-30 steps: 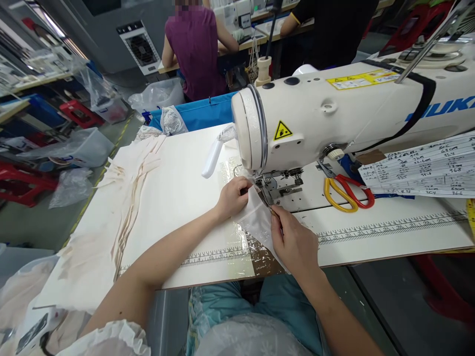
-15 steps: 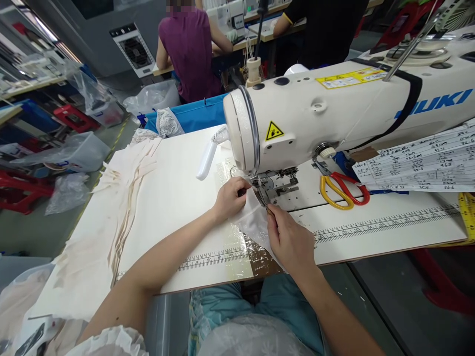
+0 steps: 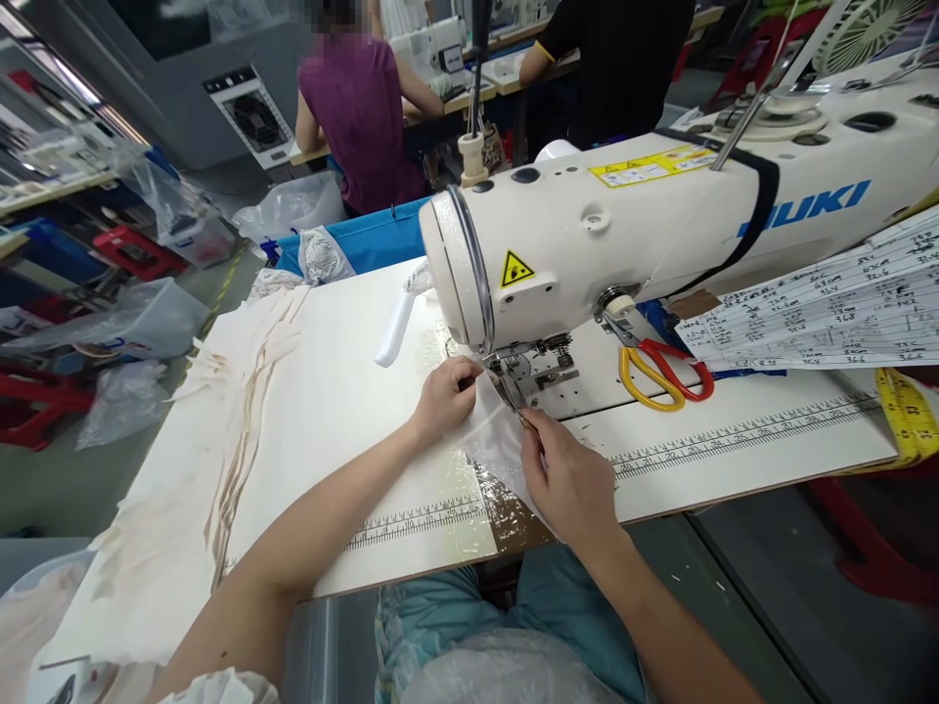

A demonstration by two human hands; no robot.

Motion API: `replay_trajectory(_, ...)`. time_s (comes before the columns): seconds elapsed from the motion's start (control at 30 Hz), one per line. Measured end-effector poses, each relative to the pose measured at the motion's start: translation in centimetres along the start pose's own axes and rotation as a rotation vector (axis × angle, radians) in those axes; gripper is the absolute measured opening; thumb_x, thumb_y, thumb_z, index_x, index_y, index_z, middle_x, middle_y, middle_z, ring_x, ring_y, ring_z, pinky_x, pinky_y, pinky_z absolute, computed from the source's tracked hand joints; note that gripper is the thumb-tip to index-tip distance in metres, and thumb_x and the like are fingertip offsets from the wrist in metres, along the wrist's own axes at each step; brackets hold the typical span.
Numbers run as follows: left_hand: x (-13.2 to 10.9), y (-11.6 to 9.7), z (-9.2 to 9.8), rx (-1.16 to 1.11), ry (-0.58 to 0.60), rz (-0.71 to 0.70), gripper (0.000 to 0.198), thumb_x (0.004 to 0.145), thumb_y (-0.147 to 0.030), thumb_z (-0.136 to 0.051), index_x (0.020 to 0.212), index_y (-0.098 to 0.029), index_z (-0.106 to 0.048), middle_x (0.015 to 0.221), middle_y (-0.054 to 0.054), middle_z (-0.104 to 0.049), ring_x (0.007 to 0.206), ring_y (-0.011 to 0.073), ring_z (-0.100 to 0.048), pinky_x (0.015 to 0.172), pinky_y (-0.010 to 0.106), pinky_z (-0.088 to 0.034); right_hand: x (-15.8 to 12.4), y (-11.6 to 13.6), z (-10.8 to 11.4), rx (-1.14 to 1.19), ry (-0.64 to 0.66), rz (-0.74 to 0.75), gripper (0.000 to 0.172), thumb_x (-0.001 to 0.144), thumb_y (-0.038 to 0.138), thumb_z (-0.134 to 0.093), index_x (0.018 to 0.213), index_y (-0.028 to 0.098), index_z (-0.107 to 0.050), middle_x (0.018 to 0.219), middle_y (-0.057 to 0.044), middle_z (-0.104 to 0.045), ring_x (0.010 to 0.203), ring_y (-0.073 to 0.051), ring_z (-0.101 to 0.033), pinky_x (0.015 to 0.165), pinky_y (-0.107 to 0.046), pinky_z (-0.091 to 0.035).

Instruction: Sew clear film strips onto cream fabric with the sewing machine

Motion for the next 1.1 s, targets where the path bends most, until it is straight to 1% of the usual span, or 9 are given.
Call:
replay_trajectory(0.1, -0.05, 0.12, -0.03, 0.015, -0.001, -0.012, 0.016, 0.088, -0.025, -0.056, 0.075, -0.019, -0.064, 0.082, 0.002, -0.066, 0.079, 0.0167, -0.061, 0.071, 0.030, -0.048, -0.01, -0.03, -0.02, 0.009, -0.014, 0.004, 0.031, 0.103, 0.021, -0.039, 0.111, 0.011, -0.067, 0.096, -0.008, -0.077, 0.064, -0.015, -0.070, 0.049, -0.024, -0.044)
replay_trajectory(0.27, -0.15, 0.12, -0.13, 0.061, 0.000, -0.054, 0.012, 0.088, -0.022, -0.055, 0.077, -0.020, -0.061, 0.084, 0.002, -0.066, 0.081, 0.0171, -0.060, 0.073, 0.031, -0.048, 0.10, -0.09, -0.46, -0.059, 0.055, -0.007, 0.035, 0.104, 0.024, -0.035, 0.115, 0.014, -0.066, 0.099, -0.008, -0.077, 0.065, -0.016, -0.070, 0.048, -0.024, -0.043)
replay_trajectory(0.4, -0.27, -0.40, -0.44, 0.176, -0.015, -0.159, 0.005, 0.086, -0.017, -0.054, 0.085, -0.021, -0.058, 0.086, 0.004, -0.064, 0.083, 0.0188, -0.057, 0.074, 0.032, -0.048, 0.13, 0.06, -0.53, -0.073, 0.071, 0.000, 0.038, 0.106, 0.026, -0.031, 0.117, 0.012, -0.065, 0.097, -0.008, -0.077, 0.063, -0.017, -0.069, 0.045, -0.027, -0.042)
replay_trajectory(0.5, -0.29, -0.57, -0.73, 0.276, -0.024, -0.223, 0.012, 0.082, -0.011, -0.051, 0.088, -0.021, -0.055, 0.087, 0.006, -0.063, 0.084, 0.0207, -0.056, 0.073, 0.034, -0.048, 0.13, 0.15, -0.54, -0.088, 0.070, -0.003, 0.038, 0.107, 0.026, -0.030, 0.116, 0.013, -0.064, 0.097, -0.008, -0.077, 0.065, -0.017, -0.069, 0.046, -0.027, -0.043)
replay_trajectory(0.6, -0.19, -0.26, -0.72, 0.269, -0.020, -0.201, 0.014, 0.080, -0.009, -0.049, 0.085, -0.022, -0.053, 0.085, 0.005, -0.062, 0.083, 0.0203, -0.056, 0.073, 0.034, -0.048, 0.09, 0.14, -0.56, -0.083, 0.074, -0.006, 0.036, 0.106, 0.025, -0.031, 0.117, 0.013, -0.064, 0.097, -0.008, -0.076, 0.068, -0.017, -0.070, 0.048, -0.026, -0.044)
replay_trajectory(0.7, -0.06, 0.13, -0.40, 0.176, -0.002, -0.123, 0.012, 0.081, -0.010, -0.050, 0.080, -0.022, -0.053, 0.082, 0.002, -0.062, 0.080, 0.0178, -0.057, 0.073, 0.032, -0.048, 0.04, 0.07, -0.52, -0.062, 0.065, -0.003, 0.036, 0.106, 0.024, -0.032, 0.117, 0.012, -0.064, 0.100, -0.008, -0.076, 0.071, -0.018, -0.071, 0.050, -0.026, -0.046)
replay_trajectory(0.87, -0.05, 0.02, 0.04, 0.109, -0.006, -0.069, 0.013, 0.078, -0.008, -0.052, 0.077, -0.021, -0.055, 0.079, 0.000, -0.062, 0.077, 0.0160, -0.057, 0.072, 0.030, -0.048, 0.04, -0.04, -0.58, -0.071, 0.088, -0.031, 0.035, 0.105, 0.024, -0.033, 0.116, 0.013, -0.065, 0.099, -0.007, -0.077, 0.068, -0.017, -0.071, 0.049, -0.026, -0.044)
replay_trajectory(1.0, -0.13, -0.07, -0.01, 0.143, -0.014, -0.093, 0.013, 0.079, -0.008, -0.052, 0.077, -0.021, -0.055, 0.080, 0.001, -0.063, 0.077, 0.0162, -0.058, 0.070, 0.030, -0.049, 0.23, 0.00, -0.73, -0.093, 0.121, -0.041, 0.033, 0.104, 0.023, -0.036, 0.119, 0.013, -0.064, 0.096, -0.008, -0.076, 0.065, -0.018, -0.070, 0.046, -0.026, -0.042)
replay_trajectory(1.1, -0.20, -0.25, -0.20, 0.231, -0.028, -0.200, 0.014, 0.082, -0.009, -0.050, 0.079, -0.021, -0.056, 0.084, 0.003, -0.065, 0.081, 0.0182, -0.058, 0.070, 0.032, -0.050, 0.47, 0.07, -0.87, -0.106, 0.125, -0.043, 0.032, 0.103, 0.022, -0.038, 0.119, 0.012, -0.064, 0.094, -0.009, -0.076, 0.063, -0.017, -0.069, 0.045, -0.027, -0.040)
Point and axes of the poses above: each hand's wrist, its own x-axis towards the middle knuckle, its own z-axis out of the back of the hand, y = z × x, the point moved 3 cm from there along x, towards the middle knuckle
